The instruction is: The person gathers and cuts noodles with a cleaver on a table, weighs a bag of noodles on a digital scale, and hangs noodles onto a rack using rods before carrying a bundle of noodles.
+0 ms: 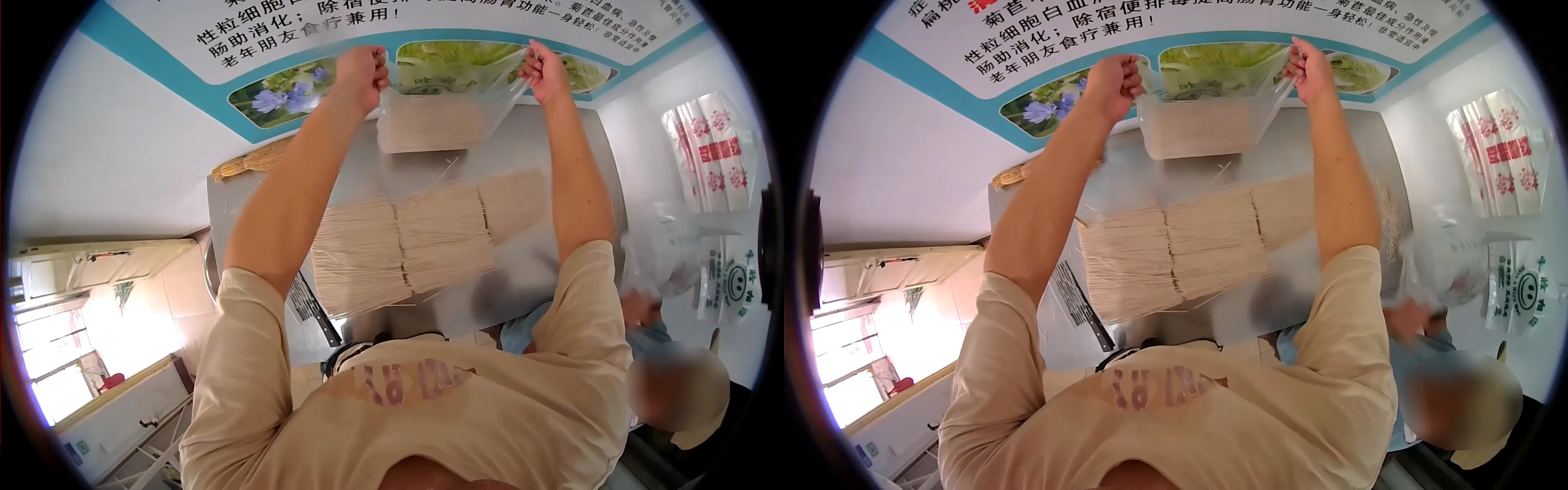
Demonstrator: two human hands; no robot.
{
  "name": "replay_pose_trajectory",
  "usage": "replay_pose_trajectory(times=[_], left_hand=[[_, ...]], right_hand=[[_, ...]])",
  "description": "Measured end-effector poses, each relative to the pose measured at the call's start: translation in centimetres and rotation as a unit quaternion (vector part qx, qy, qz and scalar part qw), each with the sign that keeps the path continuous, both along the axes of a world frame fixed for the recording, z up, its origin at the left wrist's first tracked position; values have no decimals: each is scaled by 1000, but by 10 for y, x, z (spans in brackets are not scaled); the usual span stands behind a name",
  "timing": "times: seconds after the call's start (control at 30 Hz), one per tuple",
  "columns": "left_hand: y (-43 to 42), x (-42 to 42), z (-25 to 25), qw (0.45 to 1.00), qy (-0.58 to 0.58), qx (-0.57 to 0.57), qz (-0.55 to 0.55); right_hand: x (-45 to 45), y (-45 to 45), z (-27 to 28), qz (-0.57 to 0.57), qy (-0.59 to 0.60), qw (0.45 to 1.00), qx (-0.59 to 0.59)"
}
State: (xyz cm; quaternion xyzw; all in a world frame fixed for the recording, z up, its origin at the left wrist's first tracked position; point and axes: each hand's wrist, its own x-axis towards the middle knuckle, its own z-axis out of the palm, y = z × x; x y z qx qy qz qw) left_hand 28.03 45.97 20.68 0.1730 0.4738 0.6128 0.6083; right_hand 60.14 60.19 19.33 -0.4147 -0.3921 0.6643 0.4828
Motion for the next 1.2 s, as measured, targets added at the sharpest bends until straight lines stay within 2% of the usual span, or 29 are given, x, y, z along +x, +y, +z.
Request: replay_pose_trajectory(times=[0.1, 0.2, 0.33, 0.53, 0.6, 0.63, 0.67, 0.7, 0.73, 0.77, 0.8, 0.87, 0.93, 0.97, 1.0, 1.07, 1.1, 1.13, 1.17, 1.2], left_hand=[[-15, 14, -38, 998, -17, -63, 6], [-36, 19, -72, 996, -33, -83, 30], [-58, 22, -92, 994, -63, -75, 41], [-67, 19, -107, 993, 30, -112, 16], [-73, 13, -112, 977, 173, -122, -28], [-77, 11, -115, 977, 173, -121, -27], [-84, 10, -120, 972, 211, -101, -9], [-92, 8, -124, 965, 247, -82, 9], [-104, 7, -125, 966, 246, -83, 10], [-123, 6, -127, 963, 263, -31, 39], [-145, 4, -128, 958, 279, 22, 67], [-199, -7, -159, 906, 406, 108, 45], [-277, -1, -158, 857, 512, 50, 14], [-320, -1, -173, 875, 482, -33, -17], [-364, -1, -189, 818, 572, -52, -45], [-449, 3, -208, 811, 565, -124, -85], [-489, 3, -226, 836, 521, -162, -64], [-528, 1, -248, 856, 472, -206, -44], [-569, -2, -271, 846, 482, -225, -21], [-597, 1, -269, 855, 466, -226, 8]], right_hand=[[20, 2, -43, 1, -5, 999, -35], [31, -18, -64, -6, -22, 997, -72], [29, -54, -82, -63, -54, 995, -47], [20, -90, -94, -87, -188, 977, 42], [15, -106, -96, -116, -275, 943, 147], [11, -114, -97, -116, -275, 943, 148], [8, -125, -100, -218, -359, 875, 242], [4, -139, -102, -312, -433, 779, 329], [-1, -157, -96, -311, -433, 779, 329], [-4, -181, -91, -305, -351, 828, 313], [-9, -208, -87, -298, -265, 869, 293], [-19, -259, -102, -261, -260, 891, 265], [-31, -316, -152, -159, -116, 968, 157], [-40, -350, -167, -112, -138, 974, 142], [-47, -382, -186, -65, -226, 964, 127], [-56, -442, -211, 42, -271, 960, 52], [-61, -456, -216, 47, -270, 960, 51], [-65, -476, -221, 148, -281, 948, -3], [-66, -505, -225, 255, -287, 921, -63], [-67, -532, -234, 280, -279, 915, -86]])
